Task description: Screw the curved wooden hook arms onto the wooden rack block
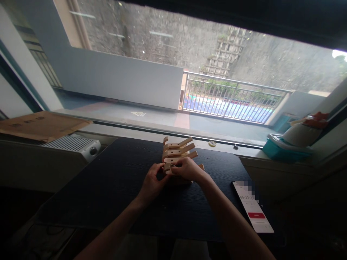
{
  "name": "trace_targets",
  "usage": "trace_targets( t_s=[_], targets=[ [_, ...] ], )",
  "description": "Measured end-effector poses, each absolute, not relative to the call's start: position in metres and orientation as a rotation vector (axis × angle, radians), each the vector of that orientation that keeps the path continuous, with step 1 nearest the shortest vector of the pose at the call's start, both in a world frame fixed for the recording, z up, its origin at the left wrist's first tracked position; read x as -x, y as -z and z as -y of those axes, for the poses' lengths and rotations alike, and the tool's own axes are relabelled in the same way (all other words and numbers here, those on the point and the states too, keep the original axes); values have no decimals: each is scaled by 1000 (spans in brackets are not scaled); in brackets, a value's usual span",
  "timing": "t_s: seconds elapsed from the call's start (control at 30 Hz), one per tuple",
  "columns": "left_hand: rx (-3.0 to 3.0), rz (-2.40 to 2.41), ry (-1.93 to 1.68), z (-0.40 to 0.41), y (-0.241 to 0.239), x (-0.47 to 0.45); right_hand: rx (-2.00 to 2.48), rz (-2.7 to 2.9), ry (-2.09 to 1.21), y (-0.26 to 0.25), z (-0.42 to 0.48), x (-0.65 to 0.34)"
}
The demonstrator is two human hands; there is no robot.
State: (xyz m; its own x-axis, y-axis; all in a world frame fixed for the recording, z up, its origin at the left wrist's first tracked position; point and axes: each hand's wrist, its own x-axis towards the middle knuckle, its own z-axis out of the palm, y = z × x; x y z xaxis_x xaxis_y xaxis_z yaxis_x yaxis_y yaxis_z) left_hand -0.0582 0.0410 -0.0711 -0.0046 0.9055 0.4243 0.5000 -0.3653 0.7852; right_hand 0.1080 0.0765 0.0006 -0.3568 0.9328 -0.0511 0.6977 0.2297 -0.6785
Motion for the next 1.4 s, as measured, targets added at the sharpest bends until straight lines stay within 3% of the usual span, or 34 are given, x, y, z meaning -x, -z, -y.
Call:
trace_targets(
  t_s=[1.4],
  targets=[
    [-1687, -1565, -1469, -45, 74, 33, 1527, 2189, -1069, 10, -98, -117]
  ],
)
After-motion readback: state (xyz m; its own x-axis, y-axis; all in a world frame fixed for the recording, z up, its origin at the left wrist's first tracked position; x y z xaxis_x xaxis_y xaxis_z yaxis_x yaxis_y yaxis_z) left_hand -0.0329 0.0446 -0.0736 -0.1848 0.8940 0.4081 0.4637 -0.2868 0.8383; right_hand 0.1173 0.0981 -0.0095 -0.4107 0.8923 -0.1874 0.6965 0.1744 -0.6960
